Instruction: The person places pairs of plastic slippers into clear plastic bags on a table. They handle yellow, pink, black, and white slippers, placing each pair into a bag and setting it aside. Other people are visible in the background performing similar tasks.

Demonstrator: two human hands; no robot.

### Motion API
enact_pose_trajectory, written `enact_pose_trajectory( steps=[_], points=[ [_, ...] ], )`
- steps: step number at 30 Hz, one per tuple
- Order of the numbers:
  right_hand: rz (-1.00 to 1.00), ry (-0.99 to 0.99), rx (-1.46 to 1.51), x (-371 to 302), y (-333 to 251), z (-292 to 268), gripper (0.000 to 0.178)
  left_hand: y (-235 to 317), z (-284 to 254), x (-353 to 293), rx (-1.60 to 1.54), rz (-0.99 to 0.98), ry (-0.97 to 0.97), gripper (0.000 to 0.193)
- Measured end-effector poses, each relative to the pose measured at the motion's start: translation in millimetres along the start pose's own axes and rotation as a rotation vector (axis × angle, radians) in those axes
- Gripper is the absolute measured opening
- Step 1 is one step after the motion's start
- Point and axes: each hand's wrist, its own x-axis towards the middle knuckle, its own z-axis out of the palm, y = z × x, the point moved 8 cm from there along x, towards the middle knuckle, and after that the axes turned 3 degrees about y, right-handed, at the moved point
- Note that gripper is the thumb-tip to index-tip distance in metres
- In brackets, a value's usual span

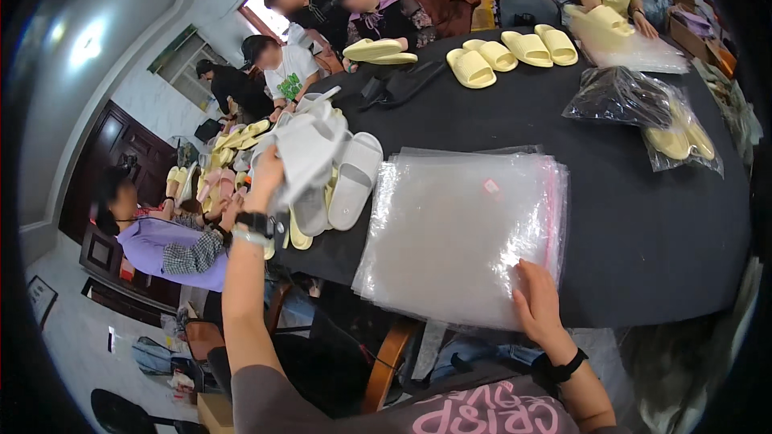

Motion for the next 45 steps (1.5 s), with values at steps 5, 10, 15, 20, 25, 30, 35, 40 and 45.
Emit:
enact_pose_trajectory(
  steps=[5,10,15,20,25,30,35,40,45],
  points=[
    [0.025,-0.009,-0.060,1,-1,4,0.051,-47,-39,85,-0.321,-0.126,0.065,0.041],
    [0.042,0.017,-0.129,2,-1,4,0.051,-28,66,58,0.045,-0.018,-0.306,0.077],
    [-0.004,0.009,-0.171,1,-2,5,0.051,-6,113,5,0.698,0.085,-0.258,0.084],
    [0.001,0.016,-0.183,1,-4,6,0.050,-67,98,14,0.713,-0.125,-0.137,0.074],
    [-0.019,0.029,-0.162,4,-8,7,0.047,-148,69,21,0.521,-0.399,-0.194,0.069],
    [-0.026,0.018,-0.196,2,-3,5,0.046,-90,70,1,0.523,-0.112,0.123,0.072],
    [-0.010,0.031,-0.205,0,-2,3,0.045,-17,109,-60,0.411,0.236,0.080,0.082],
    [-0.017,0.019,-0.207,2,-5,6,0.044,39,156,-121,0.737,0.337,-0.094,0.089],
    [-0.024,0.039,-0.230,1,-4,8,0.044,-1,177,-113,0.813,0.115,-0.123,0.083]
  ],
)
